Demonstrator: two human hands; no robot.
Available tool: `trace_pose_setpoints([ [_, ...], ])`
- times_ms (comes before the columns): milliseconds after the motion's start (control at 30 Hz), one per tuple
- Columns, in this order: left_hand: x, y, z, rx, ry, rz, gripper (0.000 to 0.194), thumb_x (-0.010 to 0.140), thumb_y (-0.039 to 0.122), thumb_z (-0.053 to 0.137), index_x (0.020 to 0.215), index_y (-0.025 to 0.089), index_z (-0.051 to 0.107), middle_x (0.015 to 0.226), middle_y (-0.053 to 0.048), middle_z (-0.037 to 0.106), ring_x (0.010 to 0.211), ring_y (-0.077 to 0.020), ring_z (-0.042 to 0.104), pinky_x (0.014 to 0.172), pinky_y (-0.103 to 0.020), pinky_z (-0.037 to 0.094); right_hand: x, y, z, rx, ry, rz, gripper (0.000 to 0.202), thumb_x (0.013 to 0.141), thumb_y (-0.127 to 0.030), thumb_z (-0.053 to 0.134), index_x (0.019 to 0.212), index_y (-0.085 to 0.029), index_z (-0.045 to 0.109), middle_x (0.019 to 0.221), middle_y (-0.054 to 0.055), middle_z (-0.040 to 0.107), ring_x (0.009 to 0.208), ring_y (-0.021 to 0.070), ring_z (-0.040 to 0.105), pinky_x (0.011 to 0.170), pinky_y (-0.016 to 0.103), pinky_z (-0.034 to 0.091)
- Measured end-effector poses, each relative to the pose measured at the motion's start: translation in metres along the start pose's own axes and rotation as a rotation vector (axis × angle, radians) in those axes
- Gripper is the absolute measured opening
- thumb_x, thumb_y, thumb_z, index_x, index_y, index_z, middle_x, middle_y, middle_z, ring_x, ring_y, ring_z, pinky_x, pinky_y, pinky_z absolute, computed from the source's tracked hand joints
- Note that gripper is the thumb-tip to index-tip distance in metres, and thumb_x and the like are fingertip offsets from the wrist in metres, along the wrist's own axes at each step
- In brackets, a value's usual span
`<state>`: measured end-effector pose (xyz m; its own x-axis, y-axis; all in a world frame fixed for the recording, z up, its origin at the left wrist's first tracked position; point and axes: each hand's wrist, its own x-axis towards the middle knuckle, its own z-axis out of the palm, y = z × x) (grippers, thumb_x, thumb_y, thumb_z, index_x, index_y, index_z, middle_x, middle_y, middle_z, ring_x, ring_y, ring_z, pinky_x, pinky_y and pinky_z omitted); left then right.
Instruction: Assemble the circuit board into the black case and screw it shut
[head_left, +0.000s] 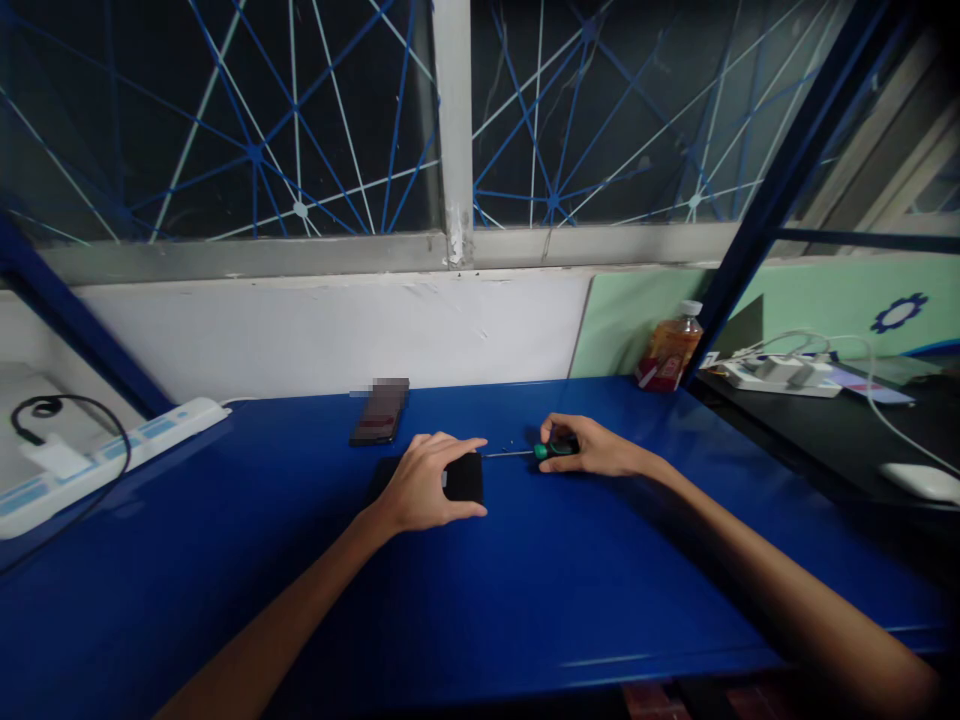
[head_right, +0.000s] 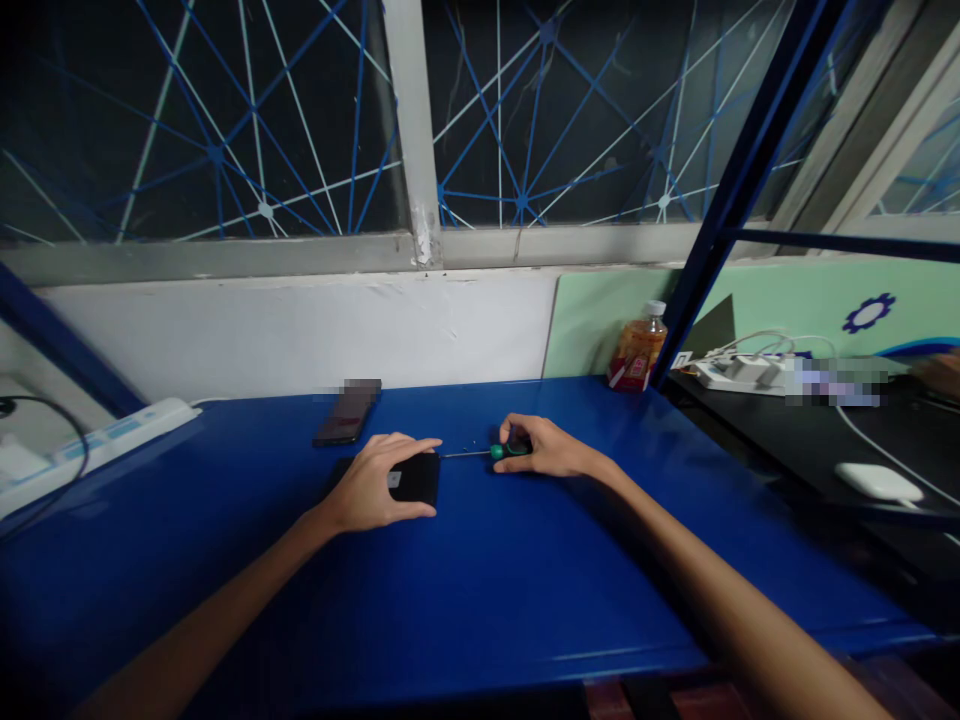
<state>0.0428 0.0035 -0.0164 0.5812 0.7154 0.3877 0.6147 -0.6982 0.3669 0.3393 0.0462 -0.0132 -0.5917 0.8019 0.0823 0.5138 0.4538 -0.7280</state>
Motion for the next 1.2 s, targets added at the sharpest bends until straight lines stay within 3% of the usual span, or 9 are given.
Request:
trace_pose_setpoints([
  [100,-0.0003,0.0003,0.0004,0.009,-0.007,0.006,0.075,0.062,0.053,0.077,0.129,0.03,0.051,0.11,-0.006,0.066,0.1,-0.0282,0.057,0.088,-0.047,0.038,-0.0002,0.0012,-0.0004,0.067,-0.002,-0.003,0.037,0.068,-0.042,0.076,0.084,-0.018,0.052,0.075,-0.001,0.057,0.064,0.012,0.049,0.056,0.023,0.037],
  [300,-0.0008,0.0007,0.0009,0.04,-0.018,0.023,0.074,0.065,0.053,0.076,0.13,0.029,0.05,0.116,-0.006,0.065,0.104,-0.0287,0.055,0.089,-0.047,0.037,-0.0006,0.0035,-0.0005,0.177,-0.096,0.119,0.036,0.075,-0.052,0.066,0.08,-0.016,0.06,0.063,-0.003,0.052,0.049,0.0089,0.043,0.046,0.023,0.036],
  [433,-0.0012,0.0004,0.001,0.022,-0.018,0.01,0.078,0.064,0.053,0.076,0.132,0.03,0.047,0.113,-0.005,0.065,0.102,-0.0282,0.056,0.089,-0.046,0.037,-0.0008,0.0022,-0.0033,0.064,-0.097,0.066,0.04,0.082,-0.055,0.057,0.083,-0.016,0.067,0.059,-0.003,0.049,0.049,0.0086,0.039,0.046,0.023,0.03],
  [600,-0.0009,0.0007,0.0005,0.006,-0.026,-0.008,0.081,0.063,0.053,0.077,0.134,0.032,0.045,0.111,-0.005,0.065,0.1,-0.0275,0.056,0.09,-0.047,0.036,0.0003,0.0001,-0.0014,-0.031,-0.068,0.055,0.044,0.088,-0.055,0.047,0.075,-0.016,0.062,0.058,-0.002,0.05,0.05,0.009,0.04,0.049,0.024,0.031],
  [700,-0.0008,0.0008,0.0001,-0.001,-0.032,-0.003,0.082,0.063,0.054,0.076,0.135,0.033,0.044,0.112,-0.005,0.065,0.101,-0.0284,0.055,0.091,-0.048,0.036,0.0004,-0.0005,0.0008,0.016,-0.042,0.062,0.035,0.08,-0.052,0.061,0.084,-0.017,0.058,0.065,-0.002,0.054,0.052,0.0088,0.041,0.049,0.023,0.031],
  [833,-0.0008,0.0005,0.0001,-0.009,-0.035,-0.002,0.081,0.064,0.053,0.076,0.136,0.033,0.043,0.112,-0.005,0.065,0.101,-0.0283,0.055,0.091,-0.048,0.036,-0.0009,0.0002,0.0008,0.156,-0.013,0.071,0.043,0.066,-0.042,0.078,0.091,-0.019,0.051,0.072,-0.002,0.058,0.051,0.0076,0.043,0.045,0.021,0.033],
  [1000,-0.0006,0.0007,0.0002,0.001,-0.041,-0.001,0.082,0.064,0.054,0.076,0.136,0.034,0.043,0.109,-0.004,0.065,0.099,-0.0275,0.056,0.09,-0.047,0.036,-0.0026,0.0021,-0.002,0.21,-0.092,0.198,0.038,0.072,-0.051,0.069,0.083,-0.017,0.057,0.057,-0.003,0.054,0.041,0.0089,0.046,0.038,0.022,0.035],
  [1200,-0.0004,0.0023,-0.0013,0.008,-0.058,-0.002,0.082,0.064,0.054,0.076,0.136,0.032,0.043,0.113,-0.004,0.065,0.101,-0.0278,0.055,0.091,-0.045,0.037,-0.0003,0.002,-0.0035,0.049,-0.05,0.064,0.043,0.083,-0.056,0.055,0.075,-0.015,0.065,0.058,-0.003,0.049,0.049,0.0081,0.04,0.045,0.023,0.031],
])
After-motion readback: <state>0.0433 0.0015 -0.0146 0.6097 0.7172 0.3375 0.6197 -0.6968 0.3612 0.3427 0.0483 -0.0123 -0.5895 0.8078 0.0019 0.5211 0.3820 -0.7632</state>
